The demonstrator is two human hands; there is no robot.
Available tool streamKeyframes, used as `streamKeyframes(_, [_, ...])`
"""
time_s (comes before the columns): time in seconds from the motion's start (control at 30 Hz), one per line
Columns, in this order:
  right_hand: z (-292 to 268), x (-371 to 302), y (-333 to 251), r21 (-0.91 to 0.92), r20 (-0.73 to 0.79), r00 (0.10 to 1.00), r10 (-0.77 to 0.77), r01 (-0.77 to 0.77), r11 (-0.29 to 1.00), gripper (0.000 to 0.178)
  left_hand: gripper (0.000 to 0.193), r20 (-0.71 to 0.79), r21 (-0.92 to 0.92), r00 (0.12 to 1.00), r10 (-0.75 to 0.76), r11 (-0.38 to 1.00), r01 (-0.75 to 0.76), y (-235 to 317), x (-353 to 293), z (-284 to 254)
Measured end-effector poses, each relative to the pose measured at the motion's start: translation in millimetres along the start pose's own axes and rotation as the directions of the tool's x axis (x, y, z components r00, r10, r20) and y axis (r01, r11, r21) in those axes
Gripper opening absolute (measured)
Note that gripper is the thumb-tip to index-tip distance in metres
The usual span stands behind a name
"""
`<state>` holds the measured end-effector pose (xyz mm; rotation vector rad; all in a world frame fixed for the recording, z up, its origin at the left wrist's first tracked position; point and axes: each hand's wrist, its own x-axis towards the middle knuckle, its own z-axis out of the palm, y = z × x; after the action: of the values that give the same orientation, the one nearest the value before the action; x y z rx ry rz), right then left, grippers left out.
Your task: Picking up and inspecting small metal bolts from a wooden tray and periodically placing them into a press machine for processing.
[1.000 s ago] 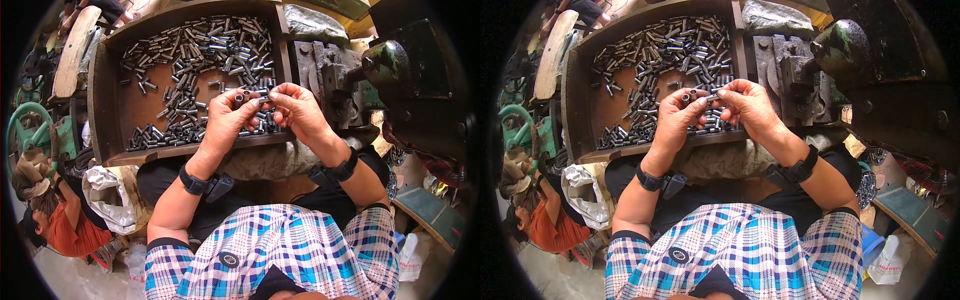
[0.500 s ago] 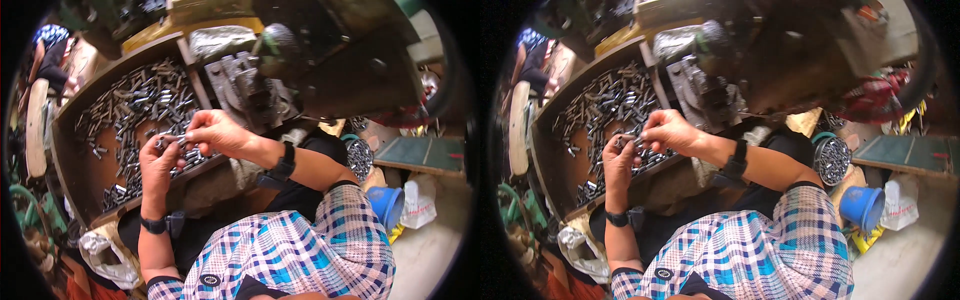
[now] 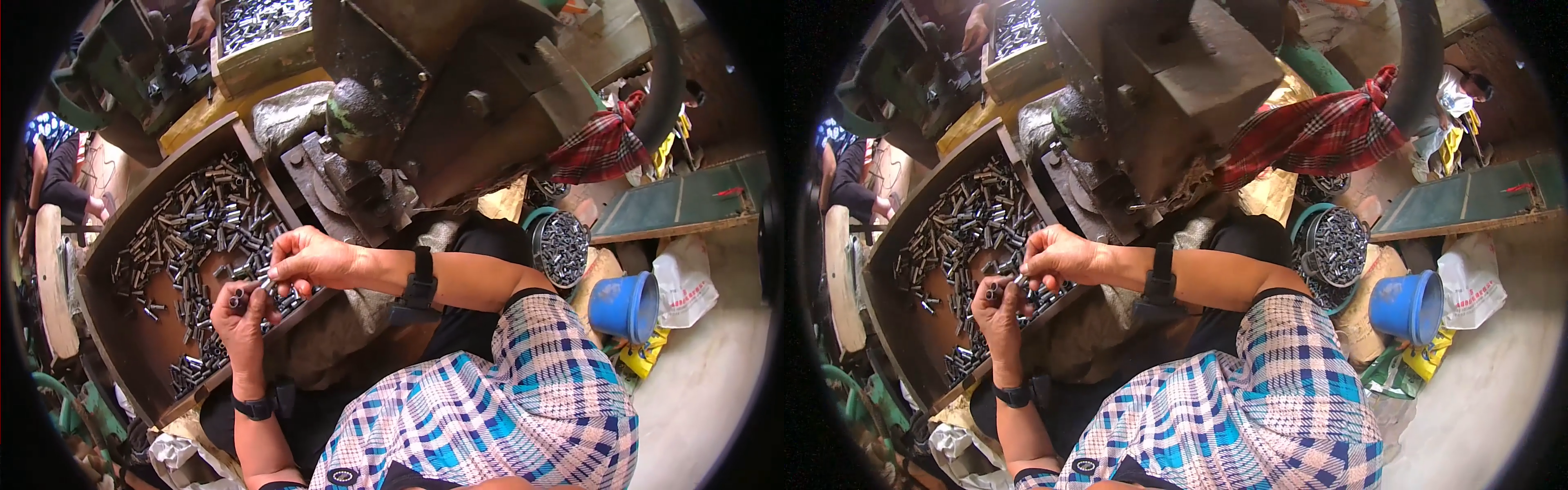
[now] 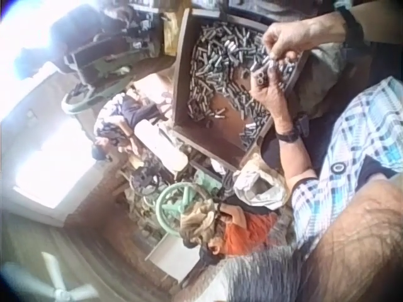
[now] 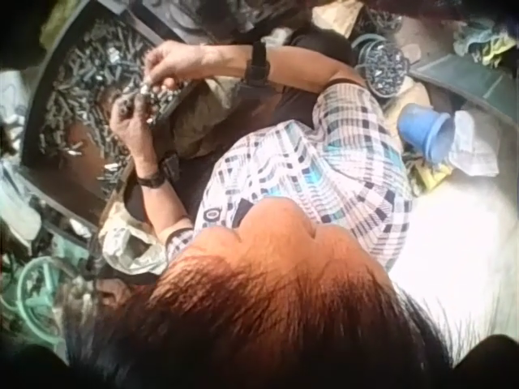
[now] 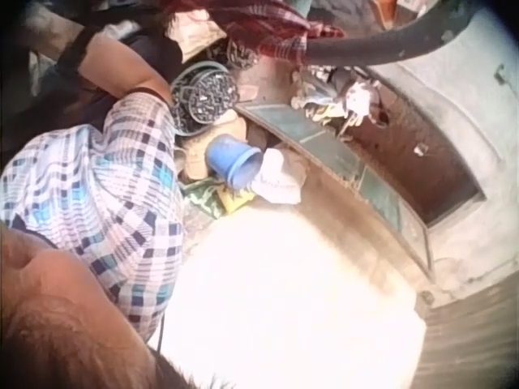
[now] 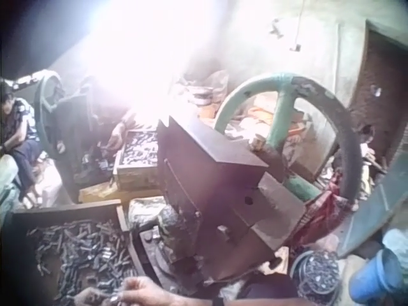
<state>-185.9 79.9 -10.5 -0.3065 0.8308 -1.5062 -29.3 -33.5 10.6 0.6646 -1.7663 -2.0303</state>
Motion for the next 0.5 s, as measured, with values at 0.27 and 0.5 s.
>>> streamKeyframes(0.27, [11.5,-8.2,-11.1,-0.199,0.087,0.996,-0.024,0.041,0.979,0.011,0.017,0.155,-0.196,0.979,-0.129,0.968,0.159,-2.0,1.7,-7.8])
streamKeyframes(0.5, [14.3,-1.9,-1.4,-0.317,-0.045,0.973,-0.226,0.201,0.927,0.013,0.011,0.091,-0.376,0.951,-0.297,0.874,0.309,-3.2,12.5,-2.9])
